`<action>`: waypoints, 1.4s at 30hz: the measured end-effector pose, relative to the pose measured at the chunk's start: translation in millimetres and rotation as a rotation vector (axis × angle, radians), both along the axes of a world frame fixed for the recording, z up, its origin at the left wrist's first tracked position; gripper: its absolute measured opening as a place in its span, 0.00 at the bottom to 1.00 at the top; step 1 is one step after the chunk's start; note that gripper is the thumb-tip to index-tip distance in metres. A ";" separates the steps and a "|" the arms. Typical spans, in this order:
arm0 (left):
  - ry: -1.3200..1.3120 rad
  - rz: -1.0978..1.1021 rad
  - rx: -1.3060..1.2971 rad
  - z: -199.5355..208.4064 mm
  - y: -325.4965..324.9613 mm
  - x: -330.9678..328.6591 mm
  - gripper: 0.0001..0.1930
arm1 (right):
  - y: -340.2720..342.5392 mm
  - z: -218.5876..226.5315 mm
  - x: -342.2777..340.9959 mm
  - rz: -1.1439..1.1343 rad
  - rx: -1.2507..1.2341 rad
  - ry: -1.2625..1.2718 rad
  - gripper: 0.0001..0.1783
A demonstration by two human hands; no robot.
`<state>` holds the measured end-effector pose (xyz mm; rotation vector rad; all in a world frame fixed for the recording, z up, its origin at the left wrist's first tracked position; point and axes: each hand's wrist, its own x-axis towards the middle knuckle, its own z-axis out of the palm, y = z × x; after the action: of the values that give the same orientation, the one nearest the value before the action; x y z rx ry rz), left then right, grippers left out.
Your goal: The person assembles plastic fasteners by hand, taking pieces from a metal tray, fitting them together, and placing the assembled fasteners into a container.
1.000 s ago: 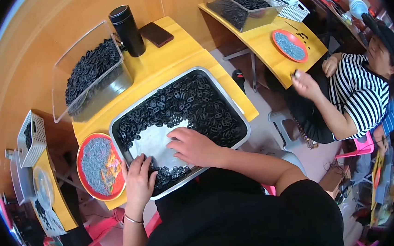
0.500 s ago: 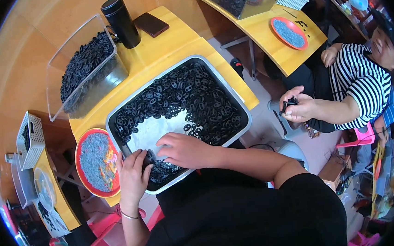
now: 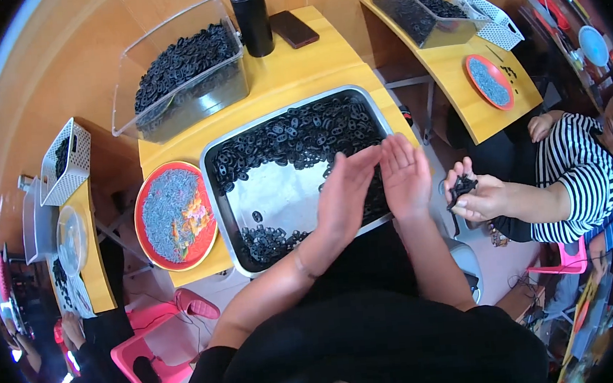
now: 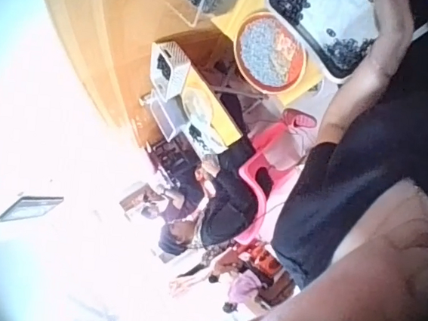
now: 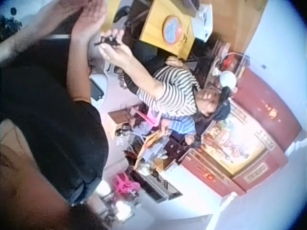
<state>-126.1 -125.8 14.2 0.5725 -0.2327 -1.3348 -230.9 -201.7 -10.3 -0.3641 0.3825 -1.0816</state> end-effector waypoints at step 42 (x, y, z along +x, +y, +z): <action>0.029 0.124 -0.005 9.5 -31.1 -48.2 0.30 | 23.7 26.0 -0.8 -0.208 0.006 0.107 0.31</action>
<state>-174.3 -156.9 23.7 0.5540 -0.1737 -1.2218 -231.6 -178.0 15.7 -0.3845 0.5276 -1.2664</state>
